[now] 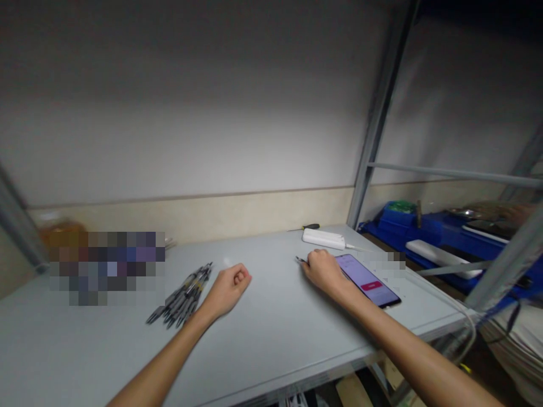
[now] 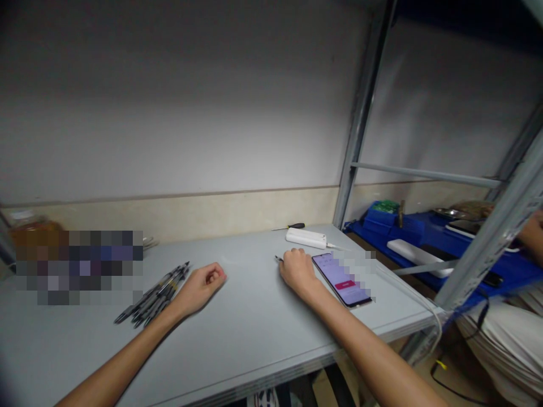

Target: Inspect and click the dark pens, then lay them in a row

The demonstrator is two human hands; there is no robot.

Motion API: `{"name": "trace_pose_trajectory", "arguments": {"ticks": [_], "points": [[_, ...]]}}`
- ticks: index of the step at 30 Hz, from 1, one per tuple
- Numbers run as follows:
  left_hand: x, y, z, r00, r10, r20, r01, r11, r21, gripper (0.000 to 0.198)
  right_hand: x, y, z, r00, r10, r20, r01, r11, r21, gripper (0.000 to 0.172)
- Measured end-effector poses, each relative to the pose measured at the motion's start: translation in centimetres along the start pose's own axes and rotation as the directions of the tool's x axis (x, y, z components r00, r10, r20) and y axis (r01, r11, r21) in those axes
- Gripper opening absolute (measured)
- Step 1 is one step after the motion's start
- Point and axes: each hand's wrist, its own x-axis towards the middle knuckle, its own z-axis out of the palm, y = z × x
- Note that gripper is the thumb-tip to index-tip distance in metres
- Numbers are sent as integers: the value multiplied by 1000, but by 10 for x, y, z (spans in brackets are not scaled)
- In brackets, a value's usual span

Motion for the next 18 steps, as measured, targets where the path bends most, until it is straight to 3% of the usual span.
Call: {"name": "trace_pose_trajectory", "arguments": {"ticks": [5, 13, 18], "points": [[0, -1, 0, 1000, 2, 23, -2, 1000, 16, 20, -1, 9, 0, 998, 62, -15, -62, 996, -62, 27], [-1, 2, 0, 999, -13, 52, 8, 995, 97, 21, -4, 1, 21, 998, -49, -51, 41, 990, -138, 31], [-1, 4, 0, 998, -17, 63, 10, 993, 116, 21, -1, -5, 17, 999, -33, 1, 33, 984, -174, 35]]}}
